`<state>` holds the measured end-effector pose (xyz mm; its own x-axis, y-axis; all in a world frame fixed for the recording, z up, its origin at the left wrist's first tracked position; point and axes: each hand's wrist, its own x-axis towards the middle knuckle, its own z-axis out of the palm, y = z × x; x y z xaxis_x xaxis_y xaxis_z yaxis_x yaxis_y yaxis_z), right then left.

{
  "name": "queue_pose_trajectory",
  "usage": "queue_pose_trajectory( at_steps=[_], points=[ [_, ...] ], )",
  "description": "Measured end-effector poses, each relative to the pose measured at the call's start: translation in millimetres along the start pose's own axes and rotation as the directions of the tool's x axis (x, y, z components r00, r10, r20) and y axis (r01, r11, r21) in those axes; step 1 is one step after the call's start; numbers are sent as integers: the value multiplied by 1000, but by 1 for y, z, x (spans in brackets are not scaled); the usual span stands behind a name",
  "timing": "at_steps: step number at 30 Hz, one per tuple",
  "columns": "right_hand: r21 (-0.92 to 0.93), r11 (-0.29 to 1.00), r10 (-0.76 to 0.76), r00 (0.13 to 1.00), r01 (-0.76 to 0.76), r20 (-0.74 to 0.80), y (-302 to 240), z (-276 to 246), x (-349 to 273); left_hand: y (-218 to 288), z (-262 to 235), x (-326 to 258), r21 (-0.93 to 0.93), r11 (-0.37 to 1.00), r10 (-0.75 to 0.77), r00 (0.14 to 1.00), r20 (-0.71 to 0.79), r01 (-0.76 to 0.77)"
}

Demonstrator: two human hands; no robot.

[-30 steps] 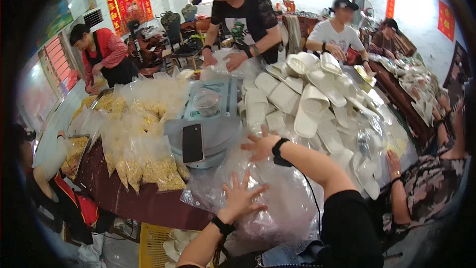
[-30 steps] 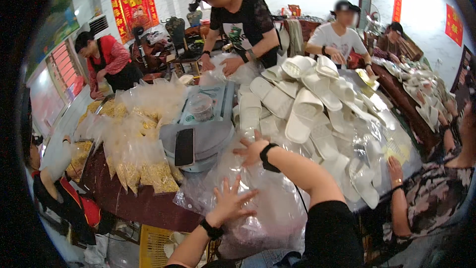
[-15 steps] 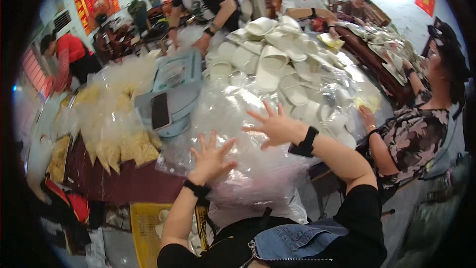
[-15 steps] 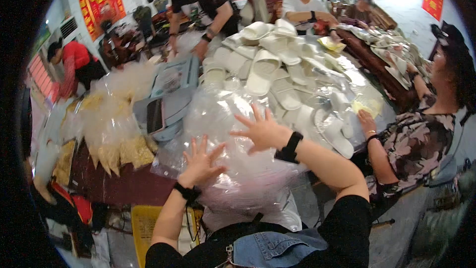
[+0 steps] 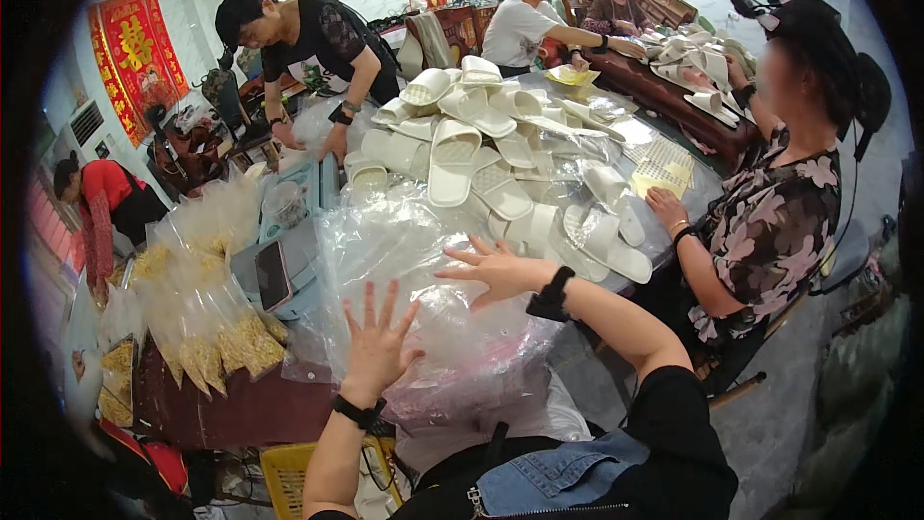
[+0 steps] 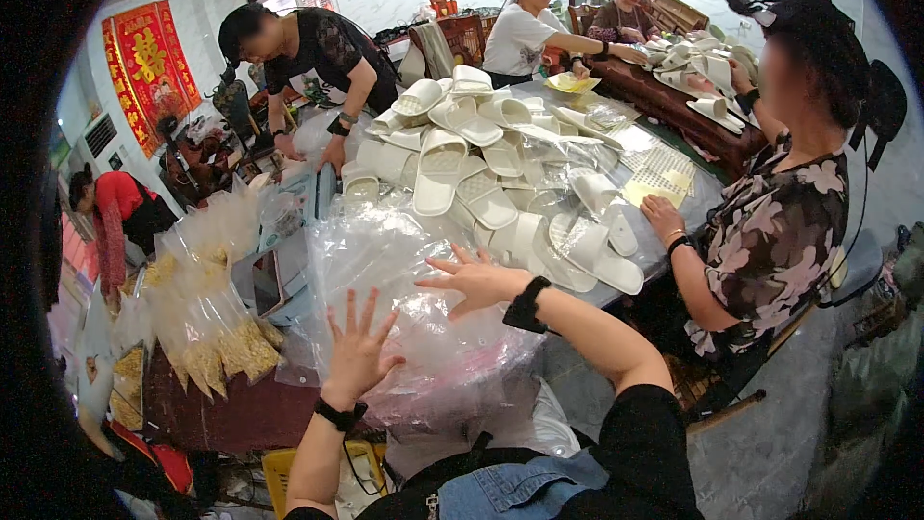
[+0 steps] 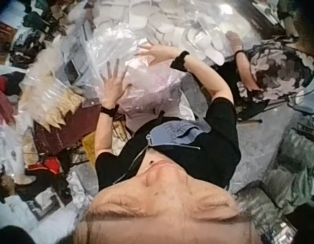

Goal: Organizing and packing white slipper-like shoe components into large plastic bags at a manufacturing facility.

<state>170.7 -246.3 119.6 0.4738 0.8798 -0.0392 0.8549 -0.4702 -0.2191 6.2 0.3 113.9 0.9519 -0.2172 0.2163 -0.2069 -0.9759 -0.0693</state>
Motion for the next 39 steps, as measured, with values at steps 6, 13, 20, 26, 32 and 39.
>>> queue_pose_trajectory(
  at_steps=[6,13,20,26,32,39],
  points=[
    [95,990,142,853,-108,-503,43,-1,-28,-11,16,0,-156,984,101,993,67,-89],
    [83,728,476,416,-680,-775,89,-24,-93,-3,15,1,-185,983,21,995,94,-3],
    [420,563,722,175,-712,-670,162,6,-166,3,23,3,-190,982,0,999,55,11],
    [277,342,878,201,-898,-434,153,43,-181,5,24,-1,-212,976,-35,997,62,47],
    [454,628,728,270,-632,-630,180,54,-184,9,33,1,-237,970,-27,997,79,45],
    [354,380,831,148,-854,-536,154,32,-166,8,34,-7,-240,970,-39,999,-1,37]
  ],
)
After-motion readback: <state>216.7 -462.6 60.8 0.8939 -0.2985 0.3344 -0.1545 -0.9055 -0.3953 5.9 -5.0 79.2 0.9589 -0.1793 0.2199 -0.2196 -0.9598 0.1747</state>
